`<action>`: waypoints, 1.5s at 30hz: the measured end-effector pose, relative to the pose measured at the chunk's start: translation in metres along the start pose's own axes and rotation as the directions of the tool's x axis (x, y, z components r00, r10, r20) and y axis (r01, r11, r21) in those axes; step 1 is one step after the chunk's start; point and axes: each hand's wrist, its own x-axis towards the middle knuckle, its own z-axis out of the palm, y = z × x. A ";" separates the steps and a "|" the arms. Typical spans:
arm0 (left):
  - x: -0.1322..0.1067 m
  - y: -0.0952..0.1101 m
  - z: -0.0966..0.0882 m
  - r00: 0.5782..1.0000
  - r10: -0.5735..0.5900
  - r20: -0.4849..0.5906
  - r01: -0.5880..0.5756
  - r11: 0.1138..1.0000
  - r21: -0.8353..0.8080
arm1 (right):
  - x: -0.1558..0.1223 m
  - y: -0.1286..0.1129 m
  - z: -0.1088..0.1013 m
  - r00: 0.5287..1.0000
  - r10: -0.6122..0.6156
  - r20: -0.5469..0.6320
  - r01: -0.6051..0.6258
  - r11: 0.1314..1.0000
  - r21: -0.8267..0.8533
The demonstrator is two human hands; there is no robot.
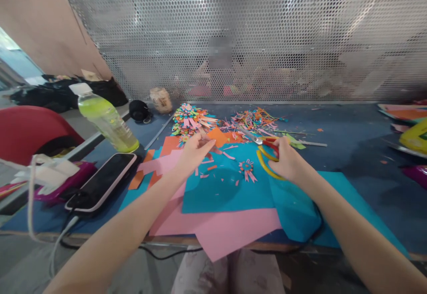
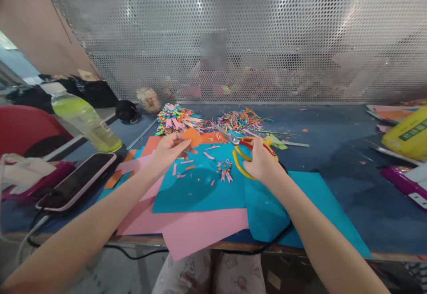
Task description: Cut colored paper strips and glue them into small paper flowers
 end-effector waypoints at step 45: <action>-0.017 0.006 0.015 0.995 0.095 0.003 -0.093 0.978 -0.186 | -0.026 -0.046 -0.014 0.905 -0.136 0.402 0.014 0.956 0.292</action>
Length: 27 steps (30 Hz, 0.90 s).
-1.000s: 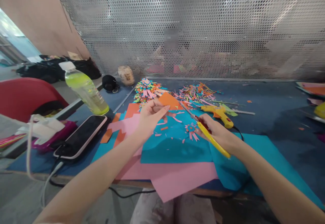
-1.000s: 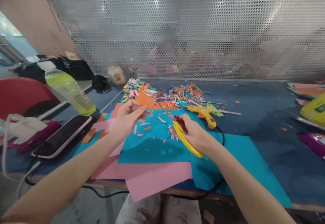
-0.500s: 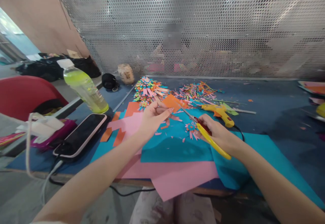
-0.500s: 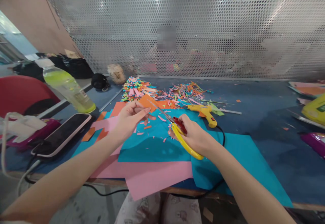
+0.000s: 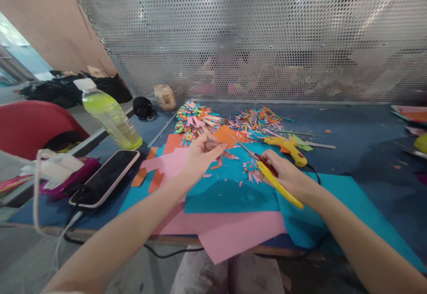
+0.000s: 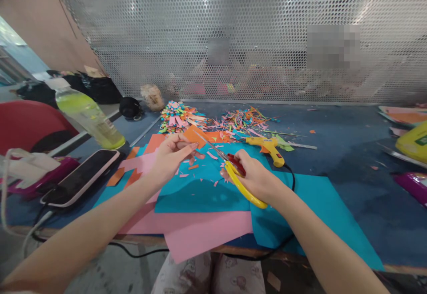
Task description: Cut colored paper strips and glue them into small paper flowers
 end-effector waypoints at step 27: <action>0.000 -0.006 -0.003 0.996 -0.049 0.076 0.045 0.998 0.047 | 0.002 0.004 -0.001 1.000 0.001 -0.010 -0.002 0.998 -0.065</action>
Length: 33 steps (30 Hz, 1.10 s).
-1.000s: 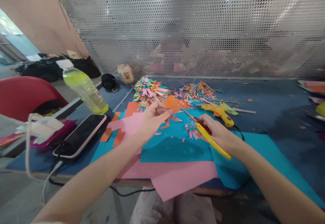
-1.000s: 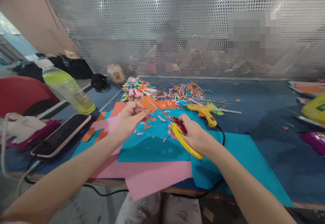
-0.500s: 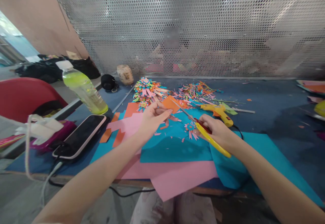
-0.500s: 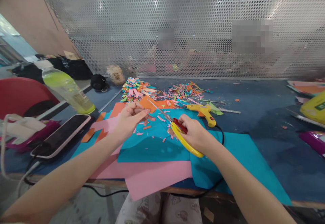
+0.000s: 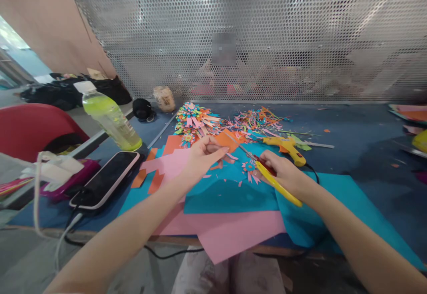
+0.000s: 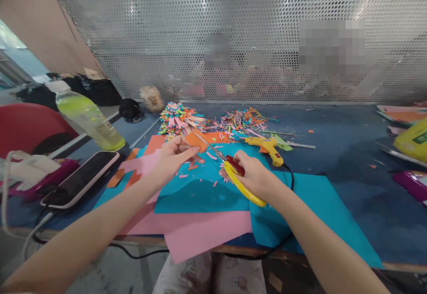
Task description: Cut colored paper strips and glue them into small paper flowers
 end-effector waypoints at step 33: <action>-0.001 0.005 0.004 0.991 -0.064 0.121 0.049 0.992 0.120 | 0.003 -0.003 -0.001 0.997 -0.020 -0.078 0.011 0.993 -0.116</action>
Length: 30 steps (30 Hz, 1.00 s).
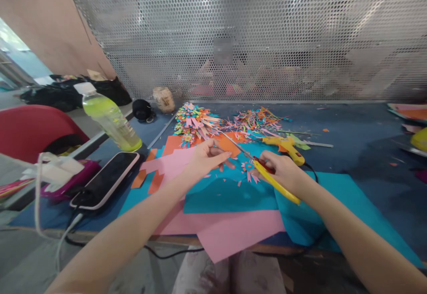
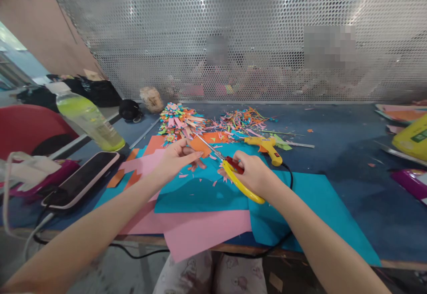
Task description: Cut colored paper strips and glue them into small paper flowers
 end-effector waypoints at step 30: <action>-0.002 -0.016 -0.005 0.879 0.137 0.456 -0.476 0.202 0.856 | 0.010 0.021 0.002 0.989 0.081 -0.123 -0.103 0.977 -0.185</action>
